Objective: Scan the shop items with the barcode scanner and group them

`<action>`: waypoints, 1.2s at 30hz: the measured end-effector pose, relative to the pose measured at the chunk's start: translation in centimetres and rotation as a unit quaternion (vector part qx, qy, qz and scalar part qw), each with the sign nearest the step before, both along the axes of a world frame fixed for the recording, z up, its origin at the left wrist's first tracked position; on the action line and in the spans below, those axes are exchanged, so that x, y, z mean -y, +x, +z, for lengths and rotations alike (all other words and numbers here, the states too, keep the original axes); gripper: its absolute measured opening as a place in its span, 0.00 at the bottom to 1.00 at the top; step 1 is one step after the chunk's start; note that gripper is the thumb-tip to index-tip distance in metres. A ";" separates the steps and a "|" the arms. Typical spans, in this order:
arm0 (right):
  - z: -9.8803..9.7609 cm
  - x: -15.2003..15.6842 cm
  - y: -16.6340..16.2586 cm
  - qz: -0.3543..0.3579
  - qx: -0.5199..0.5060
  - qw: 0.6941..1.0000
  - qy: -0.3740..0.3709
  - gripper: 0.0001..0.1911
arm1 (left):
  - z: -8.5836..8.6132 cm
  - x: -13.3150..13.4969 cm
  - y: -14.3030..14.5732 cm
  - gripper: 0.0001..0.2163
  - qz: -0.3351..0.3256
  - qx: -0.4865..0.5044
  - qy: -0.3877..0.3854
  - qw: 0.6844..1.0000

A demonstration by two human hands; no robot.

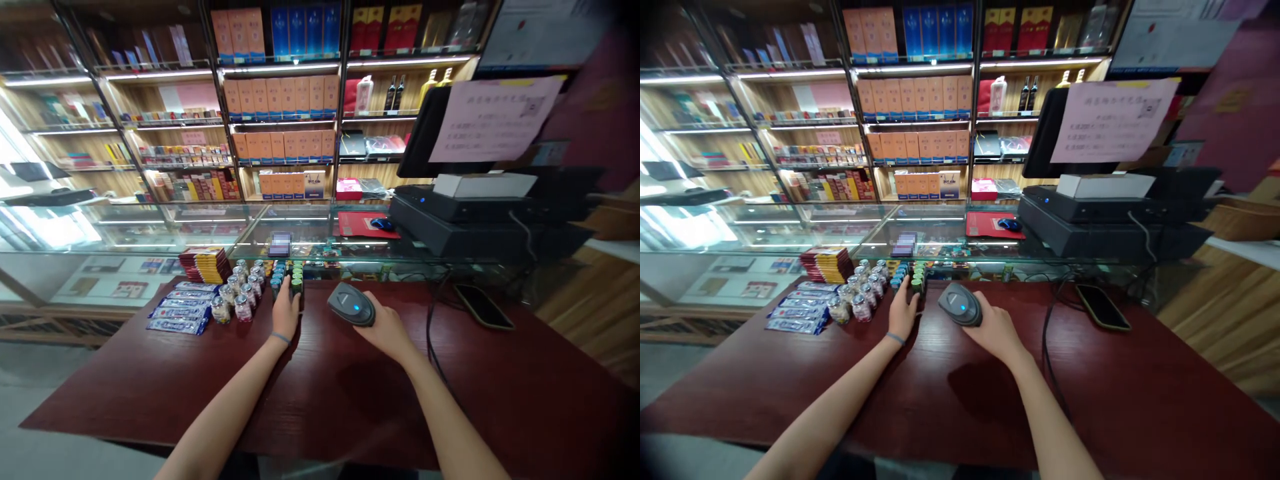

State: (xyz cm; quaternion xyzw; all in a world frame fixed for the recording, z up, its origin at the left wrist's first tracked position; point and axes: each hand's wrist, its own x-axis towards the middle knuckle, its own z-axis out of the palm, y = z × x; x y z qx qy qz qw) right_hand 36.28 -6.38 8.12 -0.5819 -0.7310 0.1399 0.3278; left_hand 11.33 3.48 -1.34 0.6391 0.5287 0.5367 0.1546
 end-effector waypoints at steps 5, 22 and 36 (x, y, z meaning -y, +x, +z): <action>0.7 -0.4 3.1 -0.070 -0.043 0.997 0.011 0.20 | 1.9 0.6 1.9 0.22 -0.037 -0.015 0.126 0.991; 1.3 1.4 13.1 -0.270 -0.144 0.950 0.065 0.16 | -0.1 -6.6 25.6 0.28 -0.206 0.055 0.013 0.977; 1.5 1.9 13.3 -0.292 -0.194 0.934 0.068 0.14 | -0.7 -7.8 28.5 0.16 -0.155 -0.002 0.006 0.988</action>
